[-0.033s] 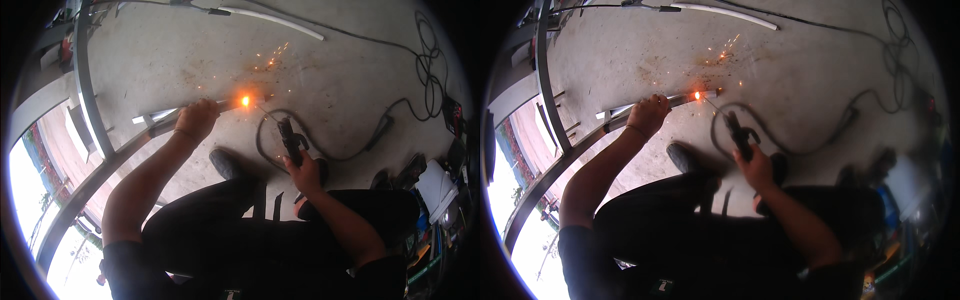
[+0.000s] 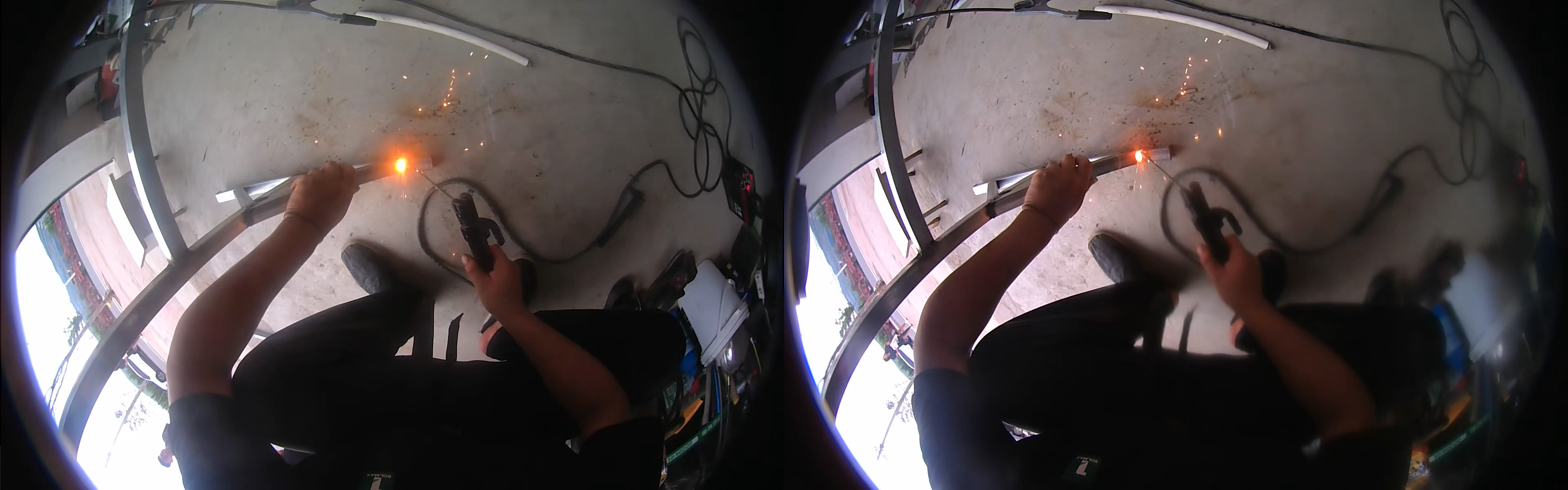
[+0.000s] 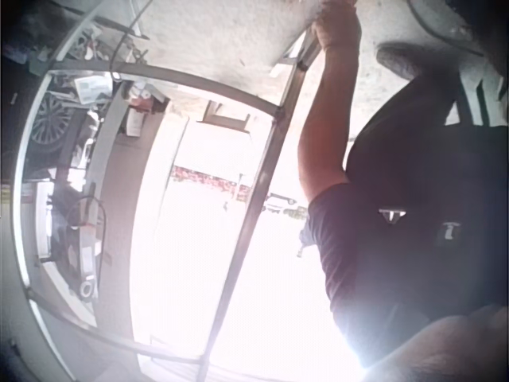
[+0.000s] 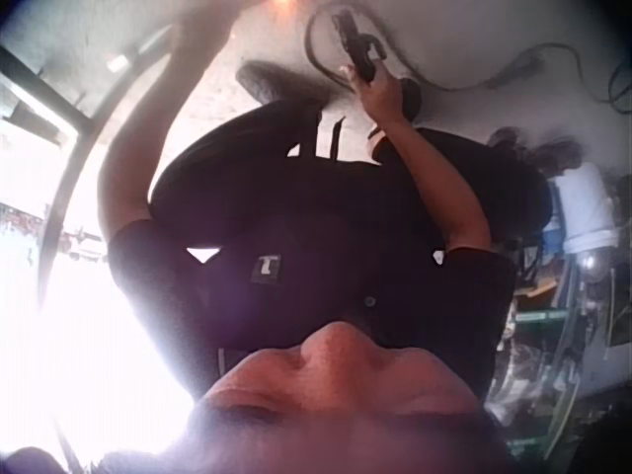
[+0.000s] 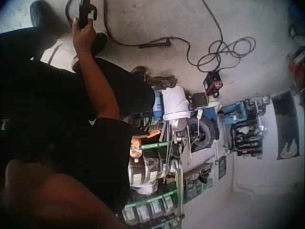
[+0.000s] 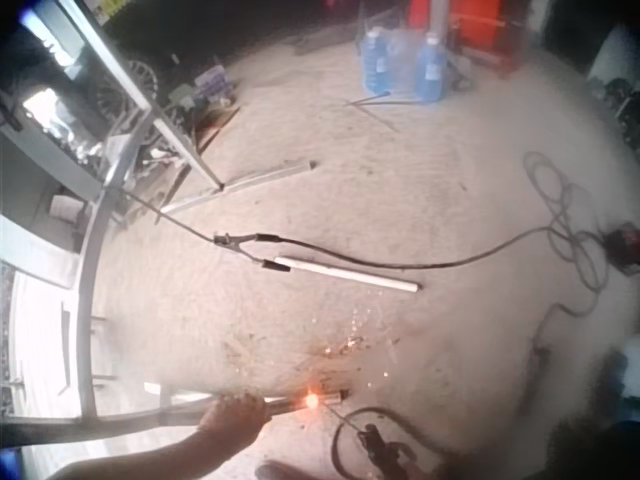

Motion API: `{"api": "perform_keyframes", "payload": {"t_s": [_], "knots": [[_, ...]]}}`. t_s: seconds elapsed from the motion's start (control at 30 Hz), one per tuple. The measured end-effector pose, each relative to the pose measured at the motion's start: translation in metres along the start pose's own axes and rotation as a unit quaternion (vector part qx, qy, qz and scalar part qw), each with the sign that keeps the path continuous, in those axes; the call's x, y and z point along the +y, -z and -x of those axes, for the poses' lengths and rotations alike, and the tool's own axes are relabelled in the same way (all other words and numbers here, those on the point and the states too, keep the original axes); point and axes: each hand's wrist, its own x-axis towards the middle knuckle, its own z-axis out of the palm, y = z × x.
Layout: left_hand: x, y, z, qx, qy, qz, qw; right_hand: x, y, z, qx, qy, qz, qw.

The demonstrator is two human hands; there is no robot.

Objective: The person positions a metal frame on the floor and uses a welding torch to join the metal pieces together. They weld multiple joints on the frame, creating bright sparks and light, then inspect the welded areas.

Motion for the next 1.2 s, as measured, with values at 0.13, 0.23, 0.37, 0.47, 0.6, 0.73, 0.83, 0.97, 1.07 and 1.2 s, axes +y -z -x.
{"api": "perform_keyframes", "payload": {"t_s": [0.13,0.23,0.37,0.47,0.6,0.73,0.83,0.97,1.07,1.2], "knots": [[0.001,0.001,0.000,-0.004,0.000,0.011,1.000,0.002,-0.002,0.000,0.008,0.023,0.001,1.000],[0.001,0.001,0.000,-0.005,-0.001,0.011,1.000,0.006,-0.005,0.000,0.018,0.027,0.008,0.999],[0.000,0.003,0.000,-0.006,-0.002,0.011,1.000,0.000,-0.004,0.001,0.011,0.013,0.031,0.999],[0.000,0.001,0.000,0.001,-0.004,0.000,1.000,0.006,-0.007,0.000,0.021,0.045,0.047,0.998],[-0.001,0.001,0.000,-0.001,-0.002,0.000,1.000,0.007,-0.007,-0.001,0.016,0.051,0.048,0.997],[-0.001,0.001,-0.001,-0.023,0.002,0.036,0.999,0.002,-0.009,0.000,0.029,0.029,-0.010,0.999],[-0.005,-0.003,0.001,0.011,-0.012,0.013,1.000,0.001,-0.007,-0.003,0.019,0.050,-0.011,0.999],[-0.010,-0.018,-0.001,0.137,-0.067,0.056,0.987,0.010,-0.008,-0.003,0.044,0.077,-0.024,0.996],[0.000,-0.015,0.000,0.062,-0.013,-0.068,0.996,0.012,-0.012,-0.004,0.061,0.093,-0.046,0.993],[-0.001,0.000,0.002,0.012,-0.004,-0.021,1.000,0.012,-0.012,-0.005,0.068,0.077,-0.060,0.993]]}}
